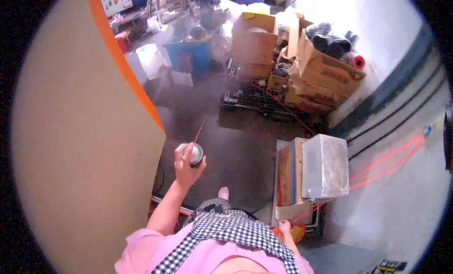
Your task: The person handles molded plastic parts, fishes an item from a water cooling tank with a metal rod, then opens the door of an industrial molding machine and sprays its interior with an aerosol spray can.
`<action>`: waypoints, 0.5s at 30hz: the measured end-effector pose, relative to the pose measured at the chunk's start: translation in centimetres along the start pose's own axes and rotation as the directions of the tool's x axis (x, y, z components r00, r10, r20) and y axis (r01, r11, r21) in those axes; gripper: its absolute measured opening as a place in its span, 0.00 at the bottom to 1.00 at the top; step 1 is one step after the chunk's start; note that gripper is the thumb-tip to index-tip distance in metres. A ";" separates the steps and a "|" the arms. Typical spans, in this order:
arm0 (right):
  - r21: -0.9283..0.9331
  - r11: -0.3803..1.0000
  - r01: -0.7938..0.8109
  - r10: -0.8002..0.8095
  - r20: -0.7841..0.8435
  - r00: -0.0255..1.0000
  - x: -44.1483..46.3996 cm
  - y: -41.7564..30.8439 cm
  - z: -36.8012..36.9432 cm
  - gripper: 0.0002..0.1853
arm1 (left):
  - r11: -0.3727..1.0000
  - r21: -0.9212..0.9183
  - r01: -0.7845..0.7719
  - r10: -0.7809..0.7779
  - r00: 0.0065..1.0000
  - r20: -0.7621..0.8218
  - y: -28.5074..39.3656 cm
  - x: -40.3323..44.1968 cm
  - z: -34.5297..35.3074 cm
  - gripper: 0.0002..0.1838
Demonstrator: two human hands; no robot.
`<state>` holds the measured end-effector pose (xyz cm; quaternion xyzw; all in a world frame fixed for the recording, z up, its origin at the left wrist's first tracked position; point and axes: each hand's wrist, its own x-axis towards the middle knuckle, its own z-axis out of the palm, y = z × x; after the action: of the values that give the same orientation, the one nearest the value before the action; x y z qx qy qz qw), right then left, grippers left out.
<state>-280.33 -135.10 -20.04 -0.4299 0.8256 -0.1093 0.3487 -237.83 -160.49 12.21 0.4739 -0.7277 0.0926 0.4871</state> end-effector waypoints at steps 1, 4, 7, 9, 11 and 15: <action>0.074 0.964 -0.255 0.251 0.064 0.966 1.1 1.8 1.8 0.14 | 1.000 -0.003 0.012 -0.012 1.000 -0.008 -1.0 1.9 1.3 0.40; -0.524 0.549 0.651 -0.523 0.392 0.757 7.7 14.5 13.0 0.19 | 0.999 0.015 0.052 -0.051 0.997 -0.052 -6.2 6.4 4.6 0.40; -0.411 0.891 0.193 -0.022 0.384 0.923 9.6 -1.5 4.4 0.17 | 0.999 0.012 0.045 -0.044 0.991 -0.123 -11.8 10.9 7.9 0.40; -0.416 0.889 0.191 -0.024 0.374 0.927 14.6 -6.4 3.0 0.16 | 0.993 0.032 0.112 -0.103 0.973 -0.208 -14.6 13.0 10.1 0.40; -0.431 0.874 0.222 -0.047 0.381 0.923 20.3 -12.0 1.5 0.14 | 0.986 0.072 0.151 -0.130 0.962 -0.238 -18.6 15.7 12.2 0.40; -0.488 0.787 0.376 -0.163 0.423 0.891 35.0 -21.8 -0.8 0.12 | 0.927 0.263 0.266 -0.190 0.940 -0.283 -25.9 19.9 15.3 0.40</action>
<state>-280.65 -175.95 -25.82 -0.6405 0.6717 0.1672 0.3326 -228.66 -195.41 11.83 0.6079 -0.5769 0.2029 0.5065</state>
